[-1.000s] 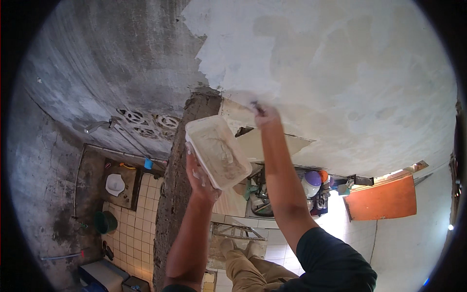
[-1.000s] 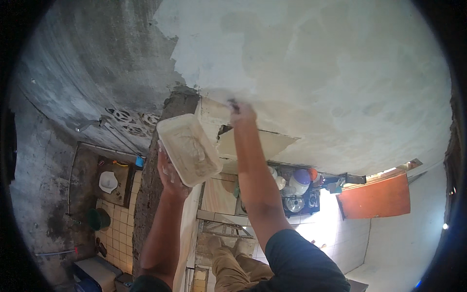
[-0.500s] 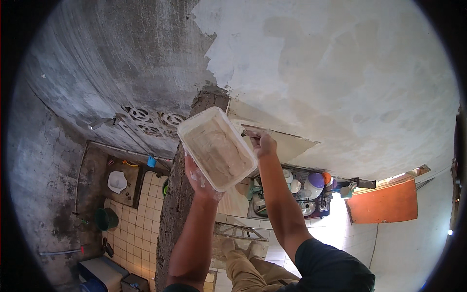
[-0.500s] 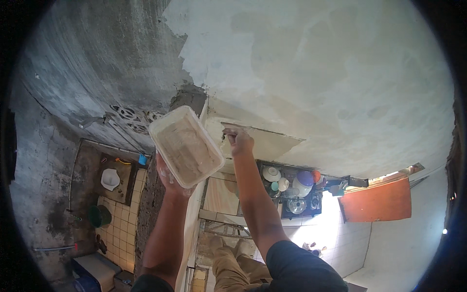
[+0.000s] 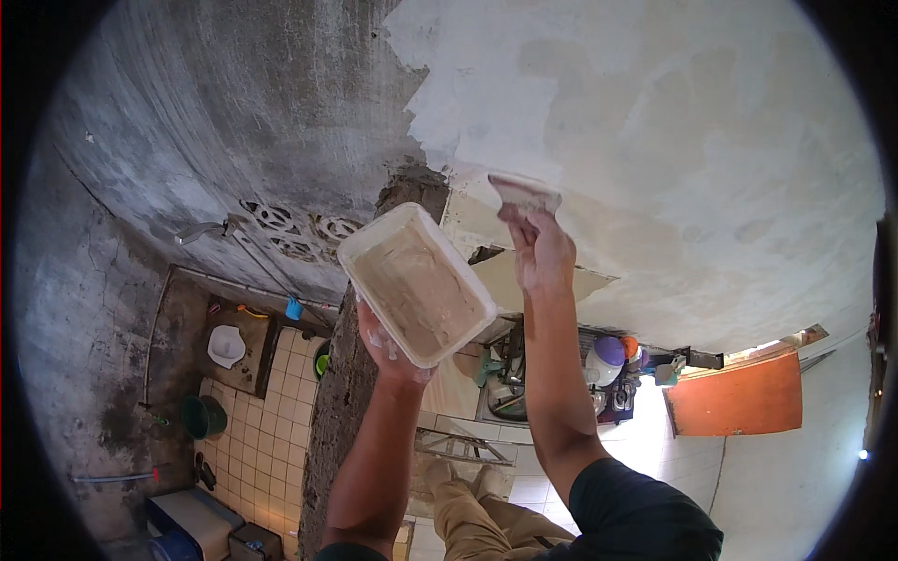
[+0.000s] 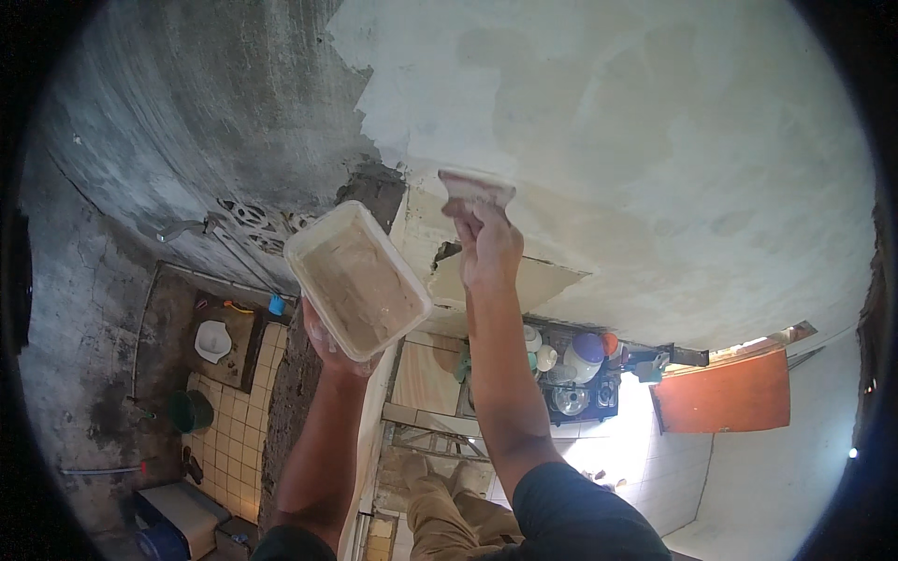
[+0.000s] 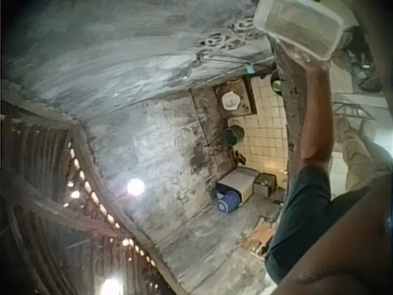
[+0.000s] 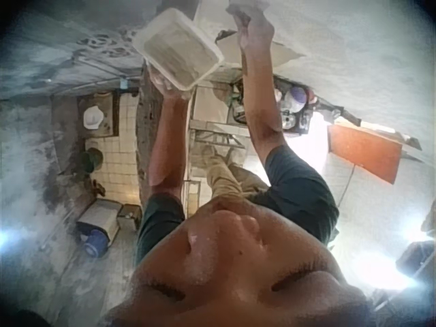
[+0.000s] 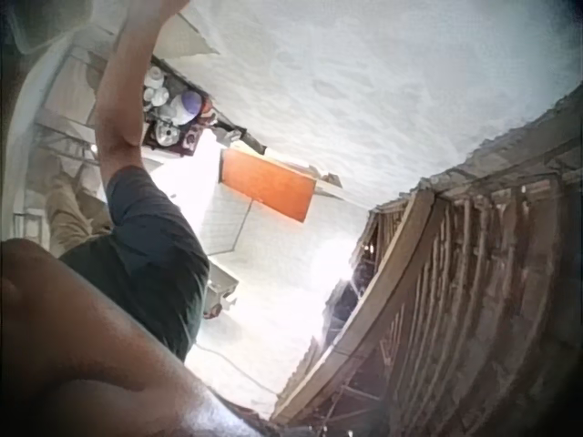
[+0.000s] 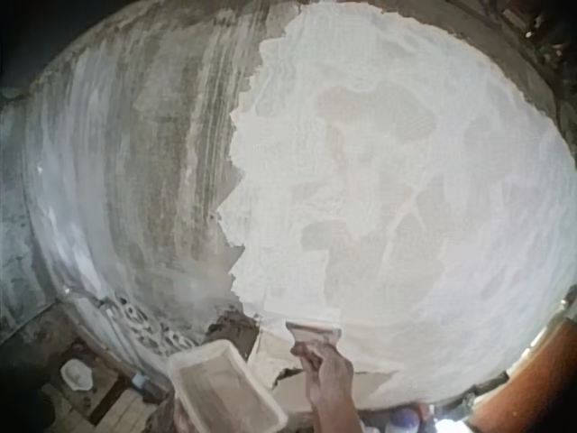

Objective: Applying plaster paste to a wall using a spatula.

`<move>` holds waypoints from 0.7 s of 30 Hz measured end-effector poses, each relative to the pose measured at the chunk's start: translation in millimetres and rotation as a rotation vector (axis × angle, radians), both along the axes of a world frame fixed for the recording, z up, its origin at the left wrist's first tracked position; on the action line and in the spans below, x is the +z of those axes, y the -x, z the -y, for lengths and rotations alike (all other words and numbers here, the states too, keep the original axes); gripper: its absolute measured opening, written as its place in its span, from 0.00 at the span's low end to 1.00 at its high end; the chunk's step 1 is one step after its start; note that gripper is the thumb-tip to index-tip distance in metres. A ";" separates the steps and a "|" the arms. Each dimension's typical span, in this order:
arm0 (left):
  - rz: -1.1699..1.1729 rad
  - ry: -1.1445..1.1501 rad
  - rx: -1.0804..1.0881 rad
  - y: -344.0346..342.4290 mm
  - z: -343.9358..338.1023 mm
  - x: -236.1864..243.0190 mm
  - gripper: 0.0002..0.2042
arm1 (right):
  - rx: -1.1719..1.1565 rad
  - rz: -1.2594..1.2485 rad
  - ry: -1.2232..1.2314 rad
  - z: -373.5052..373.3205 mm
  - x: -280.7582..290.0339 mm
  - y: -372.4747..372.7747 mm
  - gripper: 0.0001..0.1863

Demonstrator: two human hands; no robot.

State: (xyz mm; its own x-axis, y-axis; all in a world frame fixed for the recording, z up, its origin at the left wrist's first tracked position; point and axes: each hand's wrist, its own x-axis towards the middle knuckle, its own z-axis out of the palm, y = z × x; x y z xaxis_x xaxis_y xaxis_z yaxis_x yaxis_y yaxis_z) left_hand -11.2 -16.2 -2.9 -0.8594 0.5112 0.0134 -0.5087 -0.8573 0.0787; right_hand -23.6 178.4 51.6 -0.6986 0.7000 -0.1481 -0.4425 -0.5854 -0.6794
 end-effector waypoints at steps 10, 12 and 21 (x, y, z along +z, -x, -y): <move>-0.027 0.065 0.090 -3.5 -5.2 -2.2 0.27 | -0.062 0.465 -0.148 27.4 -127.1 -6.1 0.07; -0.072 0.017 0.059 -4.2 -5.1 -1.6 0.28 | -0.093 0.464 -0.145 20.3 -127.0 -4.7 0.08; 0.002 0.413 0.037 -4.1 -11.6 20.4 0.31 | -0.183 0.110 -0.674 -5.3 32.2 -86.6 0.13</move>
State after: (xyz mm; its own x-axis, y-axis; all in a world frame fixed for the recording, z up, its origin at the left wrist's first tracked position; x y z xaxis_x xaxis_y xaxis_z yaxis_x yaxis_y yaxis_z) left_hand -7.1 -4.6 17.5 -0.8772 0.4420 -0.1877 -0.4785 -0.7715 0.4194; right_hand 63.0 183.7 83.8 -0.5667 0.7688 0.2962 -0.4017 0.0559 -0.9140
